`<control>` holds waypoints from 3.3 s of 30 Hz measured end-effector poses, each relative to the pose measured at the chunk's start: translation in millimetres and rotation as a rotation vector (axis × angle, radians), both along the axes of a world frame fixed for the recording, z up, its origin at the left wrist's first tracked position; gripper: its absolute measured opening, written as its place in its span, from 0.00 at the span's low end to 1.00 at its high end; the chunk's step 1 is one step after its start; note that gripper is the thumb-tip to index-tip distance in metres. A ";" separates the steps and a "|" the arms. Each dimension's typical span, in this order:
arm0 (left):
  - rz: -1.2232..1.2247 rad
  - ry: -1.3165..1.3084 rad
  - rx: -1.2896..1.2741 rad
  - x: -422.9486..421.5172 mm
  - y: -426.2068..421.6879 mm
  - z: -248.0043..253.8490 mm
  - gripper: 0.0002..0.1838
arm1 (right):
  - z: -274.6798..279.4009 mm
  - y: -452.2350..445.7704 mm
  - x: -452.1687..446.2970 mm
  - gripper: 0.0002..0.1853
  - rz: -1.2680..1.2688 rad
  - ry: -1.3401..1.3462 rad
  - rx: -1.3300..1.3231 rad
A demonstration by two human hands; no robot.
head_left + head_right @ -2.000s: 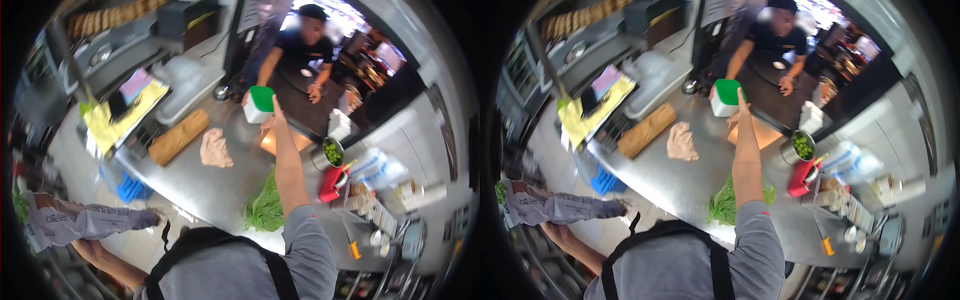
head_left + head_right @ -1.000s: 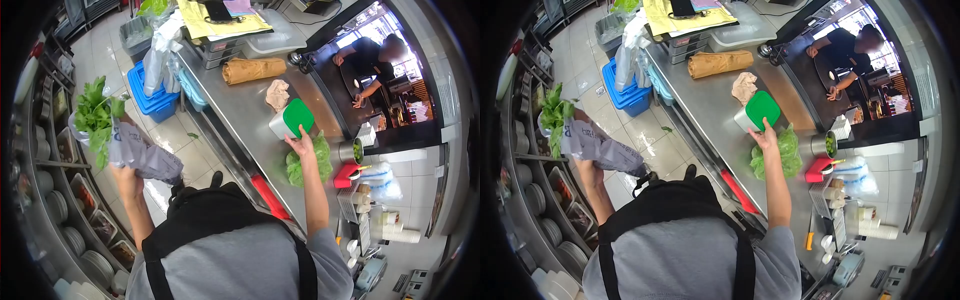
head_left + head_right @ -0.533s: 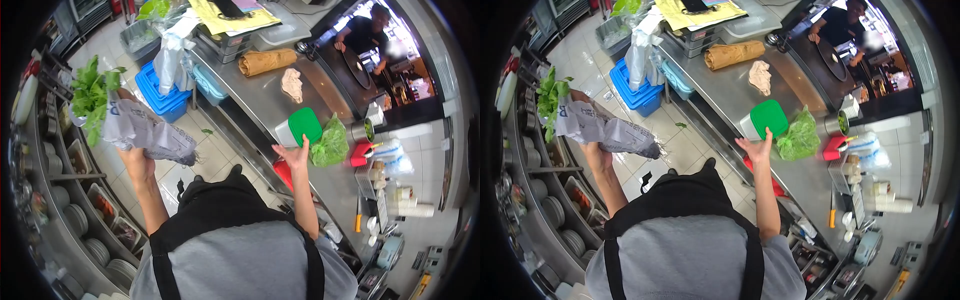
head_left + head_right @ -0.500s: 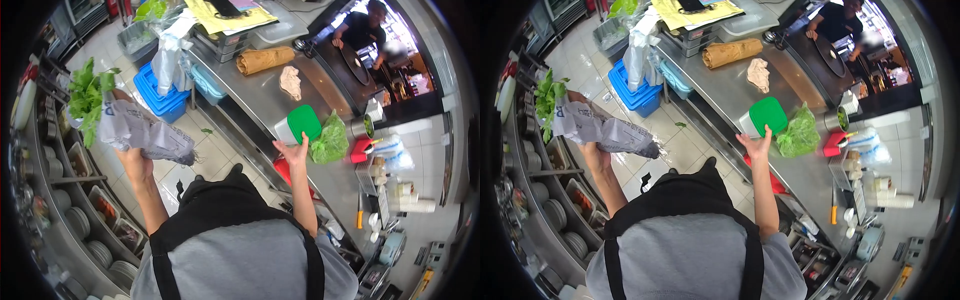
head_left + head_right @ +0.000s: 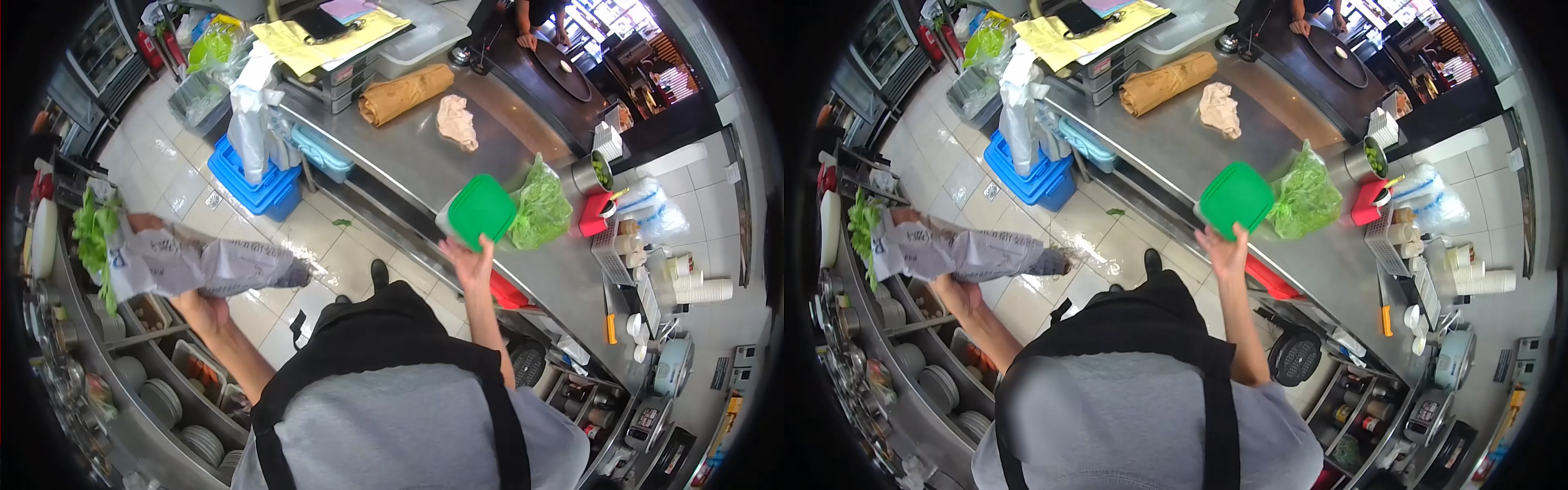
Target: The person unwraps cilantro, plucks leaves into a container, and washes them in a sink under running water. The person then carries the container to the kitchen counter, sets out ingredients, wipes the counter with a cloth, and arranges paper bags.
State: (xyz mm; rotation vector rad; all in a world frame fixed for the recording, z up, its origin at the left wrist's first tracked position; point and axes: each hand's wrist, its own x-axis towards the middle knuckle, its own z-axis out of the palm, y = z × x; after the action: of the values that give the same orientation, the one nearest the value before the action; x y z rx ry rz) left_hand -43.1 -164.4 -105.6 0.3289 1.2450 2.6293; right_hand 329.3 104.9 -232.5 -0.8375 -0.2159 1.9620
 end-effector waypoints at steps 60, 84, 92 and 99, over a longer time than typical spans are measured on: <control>-0.666 2.162 -0.637 491.4 356.2 -80.4 0.26 | 78.5 -122.6 375.5 0.29 -0.245 -1.205 0.454; -0.471 2.479 -1.363 428.6 527.8 -89.3 0.23 | 2.9 134.9 348.7 0.35 0.457 -1.623 0.329; -1.139 1.859 -0.090 526.0 424.8 -83.6 0.19 | 28.3 97.6 426.5 0.13 -0.046 -1.614 0.774; -1.222 1.372 -0.303 558.1 369.5 -120.6 0.09 | 45.2 49.0 405.2 0.07 0.027 -1.437 0.757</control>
State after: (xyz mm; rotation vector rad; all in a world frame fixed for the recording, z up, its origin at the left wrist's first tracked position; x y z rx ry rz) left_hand 515.0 205.1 -226.2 2.1336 0.9921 0.9445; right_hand 734.4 153.9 -187.3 -1.5058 -1.6453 0.7882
